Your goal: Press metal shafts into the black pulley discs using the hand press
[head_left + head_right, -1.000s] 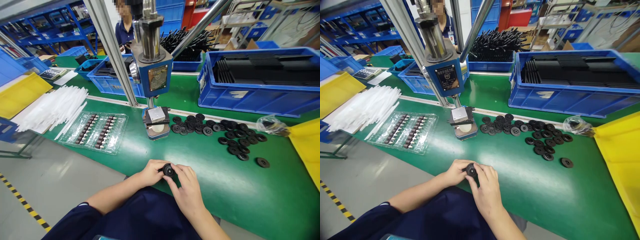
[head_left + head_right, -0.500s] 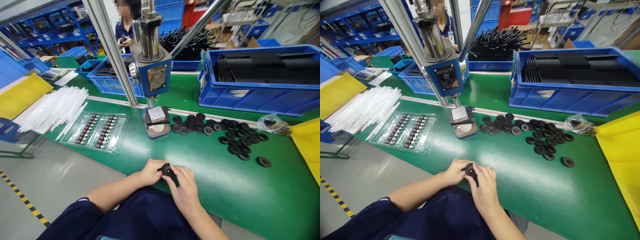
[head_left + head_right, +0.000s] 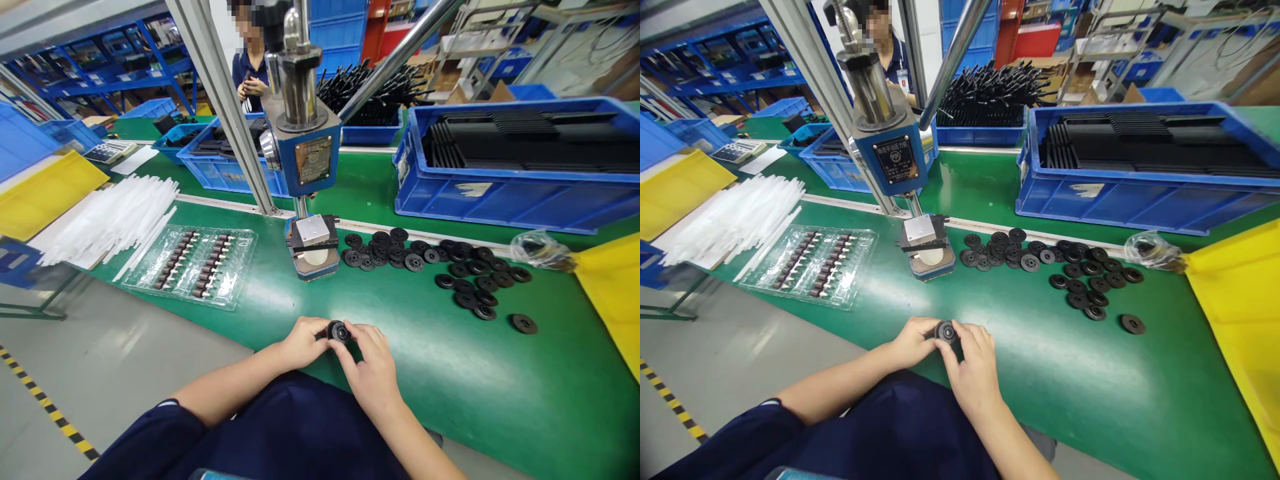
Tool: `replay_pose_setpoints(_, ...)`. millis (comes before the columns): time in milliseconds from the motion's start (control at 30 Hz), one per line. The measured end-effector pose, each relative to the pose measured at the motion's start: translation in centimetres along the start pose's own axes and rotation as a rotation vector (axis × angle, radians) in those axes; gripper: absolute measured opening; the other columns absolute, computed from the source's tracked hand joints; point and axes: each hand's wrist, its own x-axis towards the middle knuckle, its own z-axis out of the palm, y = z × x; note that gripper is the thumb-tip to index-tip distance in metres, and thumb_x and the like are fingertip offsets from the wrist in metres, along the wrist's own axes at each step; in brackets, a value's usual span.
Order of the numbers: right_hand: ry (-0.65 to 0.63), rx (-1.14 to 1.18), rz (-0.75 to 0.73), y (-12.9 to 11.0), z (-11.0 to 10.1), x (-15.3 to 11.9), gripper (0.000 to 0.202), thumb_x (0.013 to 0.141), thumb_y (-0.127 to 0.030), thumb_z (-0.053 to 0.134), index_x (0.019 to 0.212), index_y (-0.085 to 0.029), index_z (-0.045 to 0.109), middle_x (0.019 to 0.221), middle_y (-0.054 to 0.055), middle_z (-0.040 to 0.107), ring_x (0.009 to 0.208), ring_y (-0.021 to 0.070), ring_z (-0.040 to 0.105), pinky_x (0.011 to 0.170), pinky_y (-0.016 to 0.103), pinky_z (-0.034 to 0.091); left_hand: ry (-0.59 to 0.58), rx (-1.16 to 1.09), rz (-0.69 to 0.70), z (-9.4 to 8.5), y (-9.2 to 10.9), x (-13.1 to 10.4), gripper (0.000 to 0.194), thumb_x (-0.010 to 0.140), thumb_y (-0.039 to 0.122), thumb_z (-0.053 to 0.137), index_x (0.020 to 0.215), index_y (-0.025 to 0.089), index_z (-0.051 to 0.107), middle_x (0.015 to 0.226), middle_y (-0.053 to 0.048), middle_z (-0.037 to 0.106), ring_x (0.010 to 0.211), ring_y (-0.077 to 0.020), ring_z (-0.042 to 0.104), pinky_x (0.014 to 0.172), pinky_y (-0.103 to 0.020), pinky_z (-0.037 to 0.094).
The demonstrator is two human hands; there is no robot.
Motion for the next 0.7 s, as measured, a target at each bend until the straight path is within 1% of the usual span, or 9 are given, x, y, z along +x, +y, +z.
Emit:
replay_pose_setpoints(100, -0.029, 0.099, 0.071, 1.1, -0.6, 0.2, 0.033, 0.087, -0.035, 0.065, 0.116, -0.019, 0.061, 0.096, 0.005, 0.062, 0.088, 0.0178, 0.057, 0.081, 0.035, 0.048, -0.008, -0.271, -0.18, 0.2, 0.0, 0.1, 0.033, 0.076, 0.024, 0.073, 0.104, 0.017, 0.057, 0.079, -0.001, 0.066, 0.068, -0.0132, 0.062, 0.064, -0.025, 0.049)
replay_pose_setpoints(167, -0.052, 0.173, 0.128, 2.2, -1.1, 0.2, 0.036, 0.089, -0.037, 0.062, 0.12, -0.02, 0.061, 0.099, 0.005, 0.062, 0.087, 0.0167, 0.058, 0.078, 0.032, 0.05, -0.013, -0.396, -0.264, 0.1, 0.2, 0.1, 0.038, 0.072, 0.028, 0.077, 0.099, 0.017, 0.052, 0.072, 0.003, 0.062, 0.058, -0.01, 0.057, 0.056, -0.022, 0.044)
replay_pose_setpoints(200, -0.052, 0.195, 0.166, 2.9, -1.3, 0.2, 0.036, 0.09, -0.039, 0.059, 0.12, -0.02, 0.061, 0.101, 0.006, 0.063, 0.086, 0.0165, 0.059, 0.077, 0.031, 0.05, 0.0, -0.42, -0.283, -0.1, 0.4, 0.2, 0.039, 0.07, 0.028, 0.079, 0.095, 0.017, 0.052, 0.07, 0.004, 0.059, 0.057, -0.0088, 0.055, 0.055, -0.021, 0.043)
replay_pose_setpoints(267, -0.005, 0.19, 0.255, 4.4, -1.6, 0.0, 0.034, 0.093, -0.041, 0.052, 0.117, -0.02, 0.063, 0.103, 0.007, 0.064, 0.087, 0.017, 0.061, 0.077, 0.031, 0.051, 0.055, -0.424, -0.286, -0.7, 1.2, 0.3, 0.038, 0.067, 0.028, 0.081, 0.089, 0.016, 0.053, 0.069, 0.004, 0.057, 0.06, -0.008, 0.054, 0.06, -0.021, 0.043)
replay_pose_setpoints(367, 0.083, 0.139, 0.339, 6.3, -1.8, -0.5, 0.033, 0.095, -0.043, 0.048, 0.108, -0.02, 0.067, 0.102, 0.007, 0.066, 0.09, 0.0187, 0.063, 0.082, 0.033, 0.05, 0.156, -0.42, -0.263, -2.4, 3.3, 0.8, 0.036, 0.067, 0.028, 0.082, 0.089, 0.014, 0.057, 0.075, 0.001, 0.061, 0.07, -0.0093, 0.057, 0.068, -0.022, 0.044)
replay_pose_setpoints(433, 0.089, 0.109, 0.304, 6.9, -1.7, -0.7, 0.031, 0.094, -0.043, 0.049, 0.106, -0.021, 0.067, 0.101, 0.006, 0.067, 0.092, 0.0189, 0.063, 0.084, 0.033, 0.05, 0.21, -0.43, -0.237, -3.9, 5.1, 1.4, 0.035, 0.068, 0.031, 0.081, 0.089, 0.013, 0.06, 0.078, -0.001, 0.064, 0.071, -0.0106, 0.059, 0.069, -0.024, 0.045)
replay_pose_setpoints(533, 0.06, 0.048, 0.172, 7.3, -1.3, -0.8, 0.029, 0.093, -0.043, 0.053, 0.104, -0.021, 0.067, 0.099, 0.005, 0.067, 0.088, 0.0178, 0.063, 0.079, 0.03, 0.051, 0.287, -0.412, -0.141, -6.4, 8.2, 2.6, 0.033, 0.068, 0.031, 0.08, 0.09, 0.012, 0.066, 0.076, -0.003, 0.065, 0.069, -0.012, 0.059, 0.068, -0.025, 0.046)
replay_pose_setpoints(633, 0.055, 0.007, 0.083, 7.4, -1.0, -0.6, 0.028, 0.092, -0.043, 0.054, 0.102, -0.02, 0.067, 0.096, 0.006, 0.067, 0.082, 0.0171, 0.063, 0.071, 0.028, 0.052, 0.375, -0.29, 0.033, -9.1, 11.3, 4.1, 0.029, 0.069, 0.029, 0.08, 0.091, 0.013, 0.07, 0.08, -0.004, 0.065, 0.073, -0.0134, 0.06, 0.069, -0.025, 0.048)
replay_pose_setpoints(700, 0.077, -0.006, 0.051, 7.2, -0.9, -0.5, 0.028, 0.092, -0.043, 0.054, 0.099, -0.02, 0.068, 0.095, 0.006, 0.067, 0.081, 0.0174, 0.064, 0.069, 0.027, 0.053, 0.436, -0.147, 0.17, -10.7, 13.0, 5.2, 0.025, 0.07, 0.027, 0.078, 0.091, 0.014, 0.071, 0.09, -0.006, 0.067, 0.083, -0.0162, 0.062, 0.076, -0.027, 0.049)
